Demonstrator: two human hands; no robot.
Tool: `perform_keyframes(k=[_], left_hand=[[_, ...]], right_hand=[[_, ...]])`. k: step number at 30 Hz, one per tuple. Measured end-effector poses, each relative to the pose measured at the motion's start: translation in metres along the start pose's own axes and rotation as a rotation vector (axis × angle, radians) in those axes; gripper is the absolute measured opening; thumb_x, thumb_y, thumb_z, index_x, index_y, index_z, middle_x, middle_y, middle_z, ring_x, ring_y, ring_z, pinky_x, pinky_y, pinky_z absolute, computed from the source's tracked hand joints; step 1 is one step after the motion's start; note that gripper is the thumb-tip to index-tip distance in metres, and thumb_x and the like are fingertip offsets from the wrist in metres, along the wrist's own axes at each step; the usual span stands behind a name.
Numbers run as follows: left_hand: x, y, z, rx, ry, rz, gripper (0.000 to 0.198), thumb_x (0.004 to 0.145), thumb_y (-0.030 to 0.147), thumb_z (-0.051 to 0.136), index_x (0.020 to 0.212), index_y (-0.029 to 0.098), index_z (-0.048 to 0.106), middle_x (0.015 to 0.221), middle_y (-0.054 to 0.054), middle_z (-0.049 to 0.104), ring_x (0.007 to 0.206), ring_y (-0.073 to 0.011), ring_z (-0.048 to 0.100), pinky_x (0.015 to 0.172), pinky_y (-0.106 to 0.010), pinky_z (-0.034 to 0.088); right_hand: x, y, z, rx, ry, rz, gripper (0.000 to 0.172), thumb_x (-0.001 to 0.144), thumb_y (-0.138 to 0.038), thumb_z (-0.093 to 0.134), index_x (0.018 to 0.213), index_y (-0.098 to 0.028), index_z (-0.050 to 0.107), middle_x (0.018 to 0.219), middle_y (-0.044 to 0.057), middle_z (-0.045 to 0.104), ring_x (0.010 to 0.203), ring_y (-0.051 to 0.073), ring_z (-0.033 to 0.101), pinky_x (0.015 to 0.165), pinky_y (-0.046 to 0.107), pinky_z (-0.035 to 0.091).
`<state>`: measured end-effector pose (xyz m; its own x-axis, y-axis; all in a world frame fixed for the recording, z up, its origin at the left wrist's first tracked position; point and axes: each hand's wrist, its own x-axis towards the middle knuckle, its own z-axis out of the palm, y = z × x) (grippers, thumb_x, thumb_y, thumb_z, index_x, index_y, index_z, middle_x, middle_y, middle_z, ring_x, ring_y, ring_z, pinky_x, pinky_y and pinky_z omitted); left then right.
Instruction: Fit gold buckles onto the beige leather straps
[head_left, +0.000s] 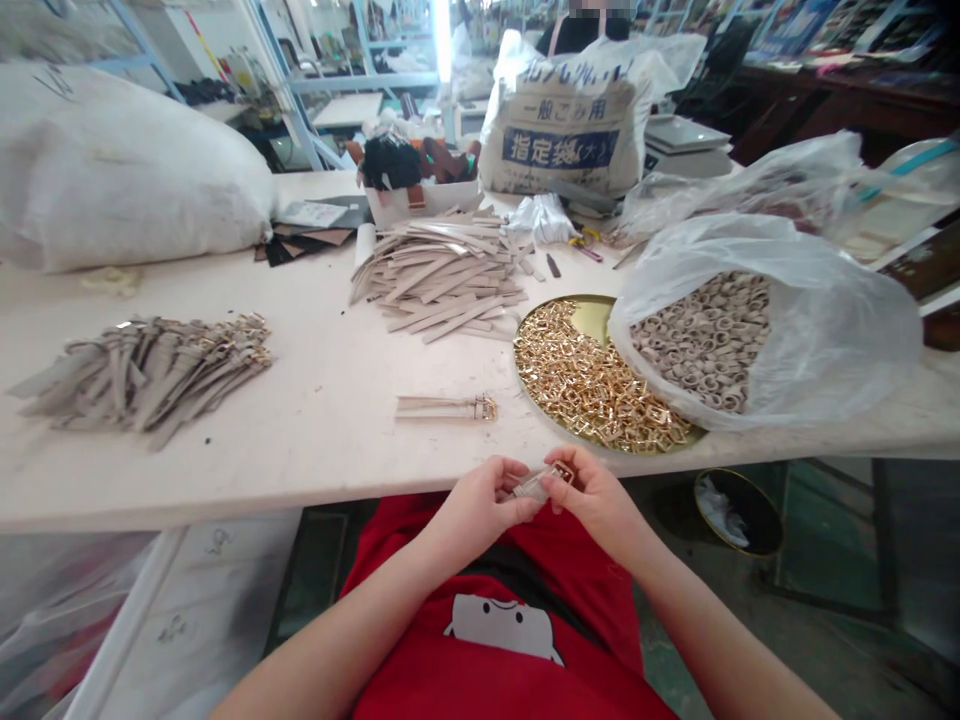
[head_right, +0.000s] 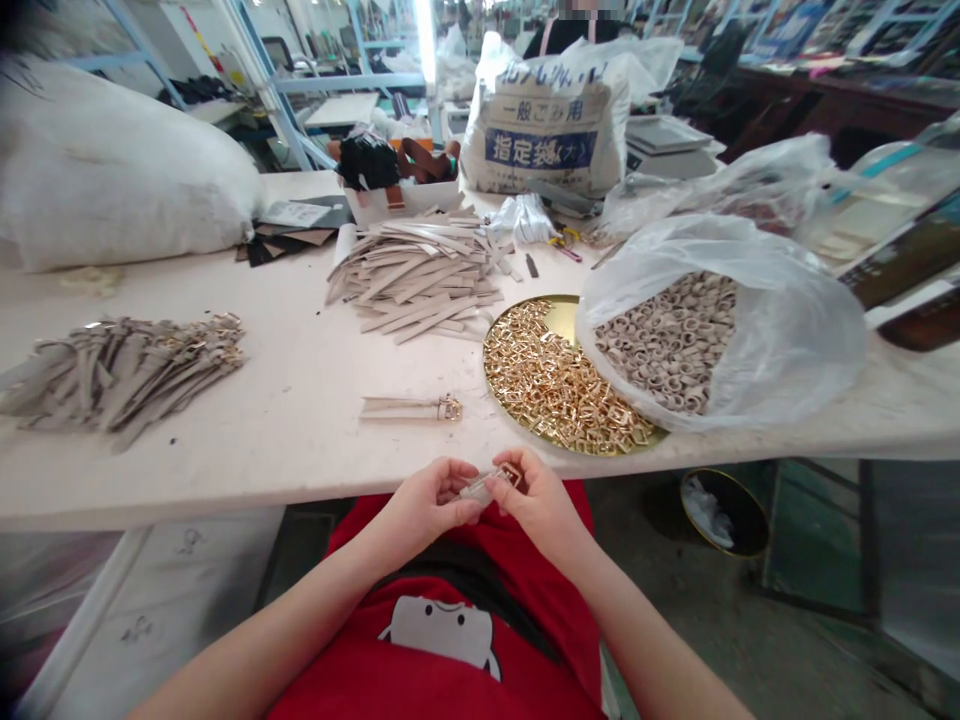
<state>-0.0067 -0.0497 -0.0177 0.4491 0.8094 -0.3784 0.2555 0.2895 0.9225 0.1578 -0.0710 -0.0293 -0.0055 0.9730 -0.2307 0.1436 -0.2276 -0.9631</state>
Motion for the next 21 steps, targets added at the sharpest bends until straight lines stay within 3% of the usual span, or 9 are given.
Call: perform_keyframes(k=[4,8,12,15,21], left_hand=[[0.000,-0.005,-0.006,-0.114,-0.087,-0.128,0.026,0.074,0.033,0.057,0.091,0.013,0.053,0.075,-0.004,0.065,0.067,-0.0119,0.061,0.061,-0.022,0.045],[0.007,-0.012,-0.005,-0.098,-0.031,-0.104,0.024,0.073,0.033,0.059,0.086,0.013,0.055,0.072,-0.004,0.066,0.065,-0.0124,0.061,0.060,-0.022,0.045],[0.018,-0.021,0.000,-0.082,-0.010,-0.098,0.022,0.072,0.032,0.059,0.084,0.014,0.055,0.072,-0.004,0.066,0.064,-0.0130,0.062,0.062,-0.024,0.047],[0.023,-0.026,-0.001,-0.104,-0.041,-0.157,0.020,0.071,0.030,0.059,0.083,0.014,0.053,0.071,-0.003,0.066,0.062,-0.0123,0.062,0.058,-0.022,0.046],[0.021,-0.025,-0.011,-0.030,-0.075,-0.183,0.024,0.071,0.035,0.059,0.081,0.014,0.052,0.069,-0.003,0.064,0.059,-0.0118,0.060,0.054,-0.021,0.044]], right_hand=[[-0.002,0.005,0.005,-0.086,0.156,-0.040,0.018,0.076,-0.037,0.055,0.080,-0.022,0.045,0.058,-0.005,0.049,0.052,0.013,0.048,0.053,0.028,0.039],[-0.002,0.006,0.015,-0.194,0.298,-0.064,0.017,0.076,-0.036,0.054,0.079,-0.021,0.045,0.061,-0.003,0.048,0.055,0.014,0.047,0.054,0.028,0.039],[0.002,0.010,0.020,-0.099,0.335,-0.006,0.020,0.076,-0.038,0.053,0.081,-0.020,0.045,0.061,-0.004,0.049,0.054,0.014,0.050,0.054,0.028,0.041],[0.005,0.015,0.017,0.022,0.273,0.046,0.023,0.075,-0.040,0.054,0.083,-0.020,0.046,0.060,-0.005,0.050,0.053,0.013,0.051,0.056,0.027,0.042],[0.008,0.021,0.002,0.169,-0.097,0.209,0.030,0.070,-0.037,0.062,0.092,-0.018,0.056,0.069,-0.003,0.058,0.061,0.012,0.056,0.063,0.027,0.046]])
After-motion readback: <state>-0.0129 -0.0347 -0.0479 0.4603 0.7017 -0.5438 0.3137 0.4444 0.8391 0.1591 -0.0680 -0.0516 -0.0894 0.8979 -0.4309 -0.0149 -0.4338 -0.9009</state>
